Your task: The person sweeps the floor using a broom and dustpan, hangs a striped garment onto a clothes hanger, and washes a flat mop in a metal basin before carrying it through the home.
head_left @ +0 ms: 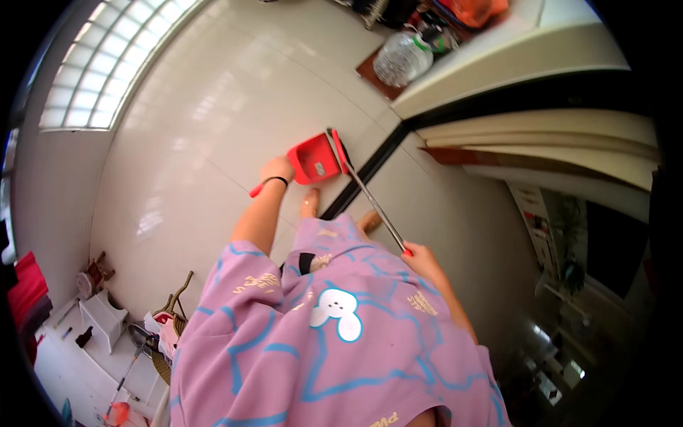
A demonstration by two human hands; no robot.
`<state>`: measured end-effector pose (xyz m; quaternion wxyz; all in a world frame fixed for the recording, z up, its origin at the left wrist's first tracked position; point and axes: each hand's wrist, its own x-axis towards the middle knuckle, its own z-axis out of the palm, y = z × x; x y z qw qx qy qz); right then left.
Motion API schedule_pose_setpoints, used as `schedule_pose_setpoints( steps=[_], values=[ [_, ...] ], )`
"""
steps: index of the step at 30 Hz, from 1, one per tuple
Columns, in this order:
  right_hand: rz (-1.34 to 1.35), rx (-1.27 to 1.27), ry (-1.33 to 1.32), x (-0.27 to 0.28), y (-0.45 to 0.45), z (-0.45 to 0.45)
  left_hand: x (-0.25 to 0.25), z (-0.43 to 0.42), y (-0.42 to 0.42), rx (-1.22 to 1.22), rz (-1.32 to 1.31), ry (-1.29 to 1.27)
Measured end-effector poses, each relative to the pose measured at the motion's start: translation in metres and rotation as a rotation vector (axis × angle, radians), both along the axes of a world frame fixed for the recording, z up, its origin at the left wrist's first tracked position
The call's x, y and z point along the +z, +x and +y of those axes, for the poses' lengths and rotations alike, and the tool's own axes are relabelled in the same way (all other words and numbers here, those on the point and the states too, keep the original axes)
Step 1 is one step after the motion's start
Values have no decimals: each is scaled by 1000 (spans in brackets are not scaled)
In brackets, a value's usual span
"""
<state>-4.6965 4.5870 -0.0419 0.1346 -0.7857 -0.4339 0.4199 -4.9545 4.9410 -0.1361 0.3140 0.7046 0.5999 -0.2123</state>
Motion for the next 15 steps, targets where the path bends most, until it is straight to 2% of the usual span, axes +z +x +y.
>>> schedule_pose_setpoints(
  steps=[2, 4, 6, 7, 9, 10, 13, 14, 15],
  values=[
    [409, -378, -296, 47, 6, 23, -16, 1, -4, 22, 12, -4],
    [407, -414, -278, 67, 14, 19, -4, -3, -15, 42, 13, -4],
    [321, -326, -276, 96, 7, 27, -20, -10, -43, 12, -53, -3],
    [290, -291, -271, 109, 3, 31, 1, -11, -54, 93, -94, -122],
    [259, -272, -251, 129, -12, 47, 5, -21, -87, 402, -256, -292],
    [246, -252, -250, 140, -19, 59, 9, -29, -98, 421, -259, -281],
    [272, -152, -228, 149, -38, 96, 21, -48, -134, 1138, -710, -657],
    [287, -118, -222, 145, -43, 109, 22, -52, -143, 1213, -771, -653],
    [446, -102, -129, 137, -50, 125, 24, -54, -150, 1285, -834, -651]
  ],
)
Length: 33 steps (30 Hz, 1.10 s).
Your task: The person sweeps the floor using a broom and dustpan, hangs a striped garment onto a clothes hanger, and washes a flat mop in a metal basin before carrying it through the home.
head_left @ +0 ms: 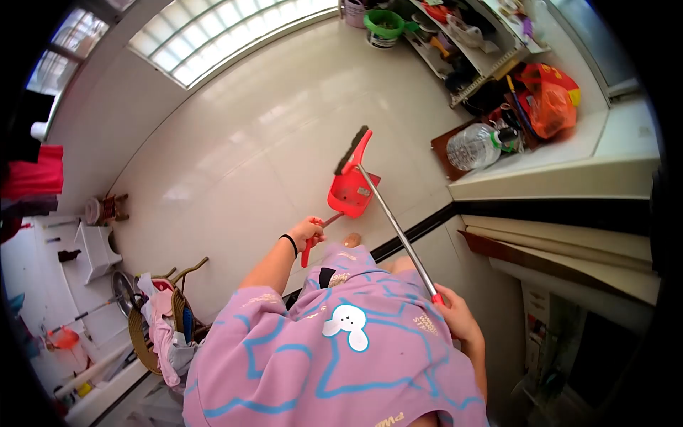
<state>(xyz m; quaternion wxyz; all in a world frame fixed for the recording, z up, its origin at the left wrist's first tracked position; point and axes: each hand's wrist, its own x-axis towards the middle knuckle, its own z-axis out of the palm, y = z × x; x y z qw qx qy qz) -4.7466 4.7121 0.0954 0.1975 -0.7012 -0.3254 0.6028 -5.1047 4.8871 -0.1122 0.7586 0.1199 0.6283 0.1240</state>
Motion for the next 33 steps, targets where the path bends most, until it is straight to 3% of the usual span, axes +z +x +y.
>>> schedule_pose_setpoints(
  steps=[2, 4, 6, 12, 15, 22, 24, 29, 33],
  values=[
    [155, -11, 97, 4, -14, 42, -1, 4, -10, 118, -44, -22],
    [297, 27, -158, 37, -27, 93, 1, 11, -12, 215, -102, -49],
    [276, 74, -172, 48, -44, 127, 14, 18, -14, 454, -152, -120],
    [387, 249, -202, 38, -40, 208, 18, 34, -15, 481, -8, -18],
    [403, 376, -207, 42, -42, 243, 35, 42, -15, 614, 82, -13],
    [617, 262, -232, 29, -57, 330, 35, 50, -63, 735, 76, -4],
    [618, 277, -213, 17, -67, 348, 31, 46, -80, 744, 84, 2],
    [284, 265, -163, -5, -108, 392, 7, 51, -129, 781, 168, -3],
    [296, 119, -148, -26, -133, 432, 9, 77, -159, 744, 209, -43]
  ],
)
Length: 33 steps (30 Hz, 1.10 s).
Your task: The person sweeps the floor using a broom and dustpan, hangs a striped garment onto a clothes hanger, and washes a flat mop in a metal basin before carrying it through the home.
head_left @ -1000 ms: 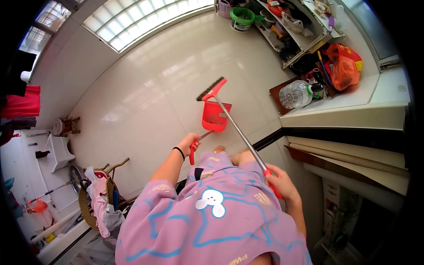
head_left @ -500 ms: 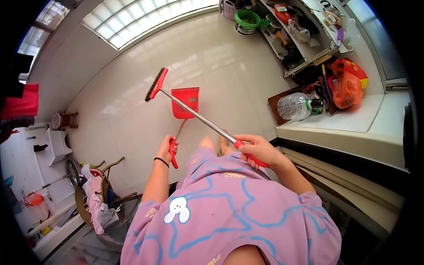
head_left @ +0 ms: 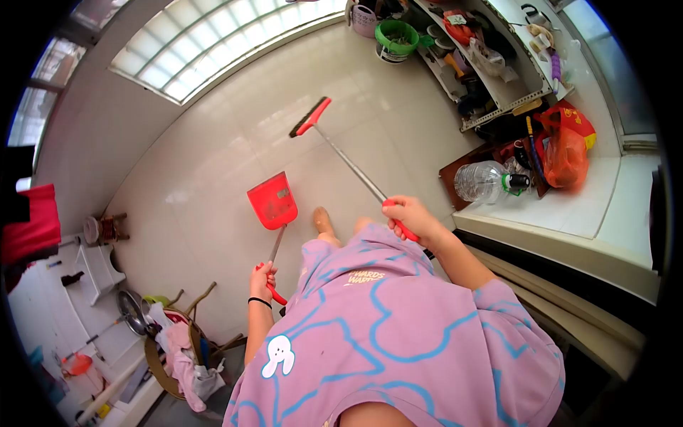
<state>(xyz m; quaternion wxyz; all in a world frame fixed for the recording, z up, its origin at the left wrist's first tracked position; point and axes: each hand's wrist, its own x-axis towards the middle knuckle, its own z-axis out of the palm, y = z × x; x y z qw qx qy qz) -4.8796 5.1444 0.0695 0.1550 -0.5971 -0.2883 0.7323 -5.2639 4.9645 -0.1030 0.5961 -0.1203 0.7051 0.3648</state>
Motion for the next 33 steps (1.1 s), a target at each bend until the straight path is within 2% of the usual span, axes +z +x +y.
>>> schedule_pose_setpoints(
  steps=[4, 10, 13, 18, 20, 23, 25, 29, 33],
  values=[
    [-5, -168, -3, -15, -9, 33, -10, 33, -29, -11, 6, -64],
    [-42, -253, 64, -63, 15, 131, -20, 108, -50, -17, -8, -142],
    [-29, -263, 108, -91, 33, 207, -19, 152, -52, -33, -73, -211],
    [35, -278, 100, -145, 51, 370, 6, 206, -29, -74, 38, -171],
    [80, -291, 90, -170, 50, 442, -2, 218, -34, 96, -81, -256],
    [120, -285, 78, -200, 43, 543, 71, 289, 27, 106, 35, -201],
    [46, -231, 99, -215, 32, 608, 102, 332, 58, 191, -14, -273],
    [-121, -61, 105, -250, 12, 720, 121, 375, 85, 265, -53, -272],
    [-224, -36, 70, -256, 9, 751, 136, 421, 107, 255, -21, -267]
  ],
)
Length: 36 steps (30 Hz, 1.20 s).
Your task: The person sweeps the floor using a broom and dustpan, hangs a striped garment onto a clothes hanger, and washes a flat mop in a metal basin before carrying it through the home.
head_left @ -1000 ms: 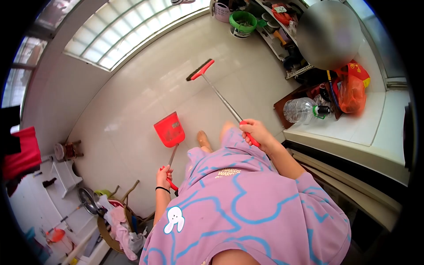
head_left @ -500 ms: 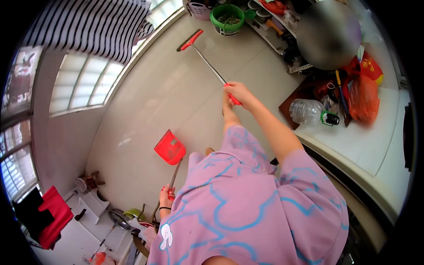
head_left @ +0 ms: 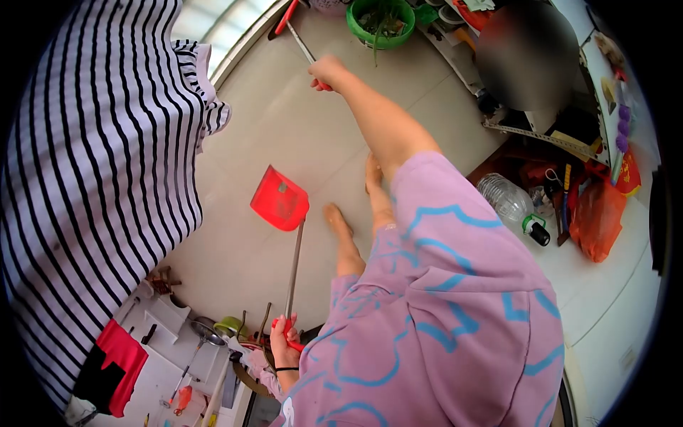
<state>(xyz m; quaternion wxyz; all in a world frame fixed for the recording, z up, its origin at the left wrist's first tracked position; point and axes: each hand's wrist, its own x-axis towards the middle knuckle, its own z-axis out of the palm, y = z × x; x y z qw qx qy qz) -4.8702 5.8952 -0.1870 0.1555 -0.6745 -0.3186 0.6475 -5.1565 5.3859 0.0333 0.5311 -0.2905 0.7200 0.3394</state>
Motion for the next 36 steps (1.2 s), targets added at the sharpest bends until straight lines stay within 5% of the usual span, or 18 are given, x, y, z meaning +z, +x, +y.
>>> schedule_pose_setpoints(
  steps=[6, 16, 20, 22, 29, 34, 36],
  values=[
    [202, -304, -156, -11, 9, -91, -7, 60, 1, -236, 34, 41],
    [201, -395, -48, 110, -4, -201, -59, 159, -78, -600, -24, 74],
    [188, -426, 17, 62, -29, -158, -60, 187, -103, -726, -29, 50],
    [203, -522, -159, 47, -41, -150, -54, 198, -108, -757, 13, 25],
    [419, -715, -221, 61, -68, -249, -72, 231, -150, -838, 46, 16],
    [215, -572, -119, 125, -56, -315, -81, 239, -153, -840, 78, 21],
    [-81, -403, 116, 120, -50, -341, -85, 239, -154, -825, 79, 18]
  ],
)
